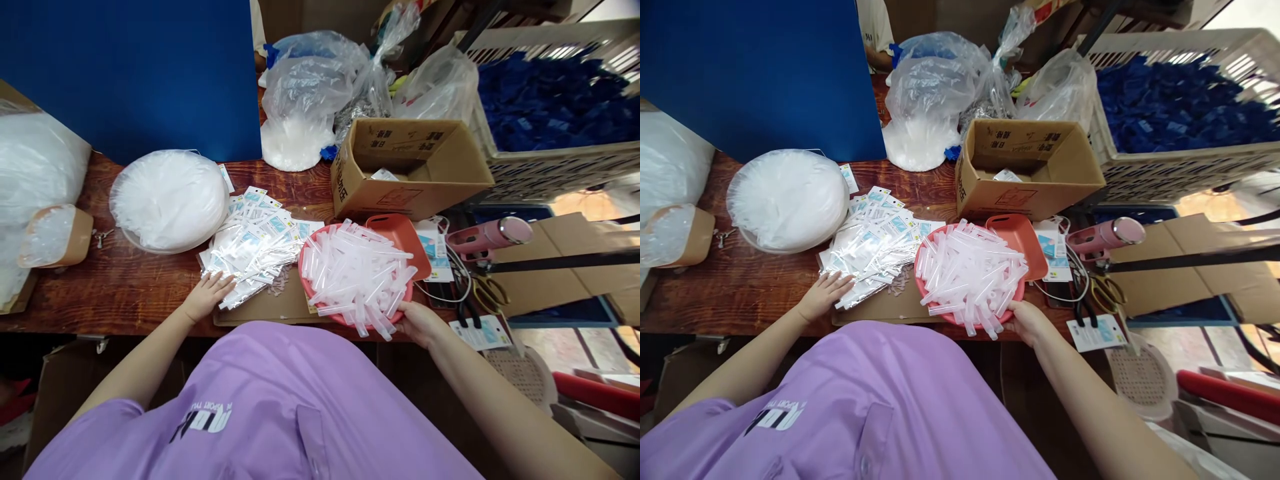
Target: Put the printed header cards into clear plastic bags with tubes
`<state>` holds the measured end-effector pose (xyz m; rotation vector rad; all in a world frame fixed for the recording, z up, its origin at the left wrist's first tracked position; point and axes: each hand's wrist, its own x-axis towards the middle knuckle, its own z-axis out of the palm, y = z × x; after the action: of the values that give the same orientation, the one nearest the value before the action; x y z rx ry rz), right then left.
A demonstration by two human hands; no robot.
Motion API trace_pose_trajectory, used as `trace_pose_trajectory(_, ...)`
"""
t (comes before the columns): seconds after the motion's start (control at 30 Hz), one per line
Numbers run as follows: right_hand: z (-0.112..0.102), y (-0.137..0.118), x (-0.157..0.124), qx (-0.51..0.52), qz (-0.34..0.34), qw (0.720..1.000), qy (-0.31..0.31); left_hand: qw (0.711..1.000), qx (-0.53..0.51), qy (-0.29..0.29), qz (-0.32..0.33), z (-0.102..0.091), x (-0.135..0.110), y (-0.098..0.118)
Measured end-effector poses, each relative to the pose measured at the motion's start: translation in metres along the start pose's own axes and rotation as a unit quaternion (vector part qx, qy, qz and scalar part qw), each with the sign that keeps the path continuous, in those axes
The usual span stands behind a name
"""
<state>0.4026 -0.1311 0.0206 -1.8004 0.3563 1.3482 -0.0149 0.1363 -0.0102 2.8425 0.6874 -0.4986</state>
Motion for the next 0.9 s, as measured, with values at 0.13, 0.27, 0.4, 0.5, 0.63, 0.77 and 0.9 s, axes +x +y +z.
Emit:
trace_pose_trajectory(0.13,0.003,0.008,0.003,-0.006,-0.001,1.0,0.003,0.999,-0.007,-0.008,-0.042,-0.003,0.002,-0.015)
trace_pose_trajectory(0.27,0.009,0.016,0.005,-0.005,-0.011,1.0,0.01,0.996,-0.038,-0.049,-0.072,-0.022,0.008,-0.005)
trace_pose_trajectory(0.4,0.015,0.02,0.005,-0.003,-0.009,1.0,0.015,0.945,-0.295,0.021,-0.139,-0.045,0.036,0.017)
trace_pose_trajectory(0.5,0.017,0.021,0.001,-0.002,-0.013,1.0,0.02,0.892,-0.392,0.113,-0.197,-0.055,0.068,0.023)
trace_pose_trajectory(0.63,0.018,0.027,-0.005,0.005,-0.017,0.999,0.029,0.755,-0.539,0.235,-0.292,-0.071,0.085,0.007)
trace_pose_trajectory(0.77,0.02,0.034,-0.007,0.016,-0.018,0.999,0.028,0.57,-0.709,0.247,-0.333,-0.089,0.068,-0.02)
trace_pose_trajectory(0.9,0.025,0.038,-0.006,0.022,-0.023,0.999,0.03,0.414,-0.812,0.21,-0.353,-0.088,0.054,-0.027)
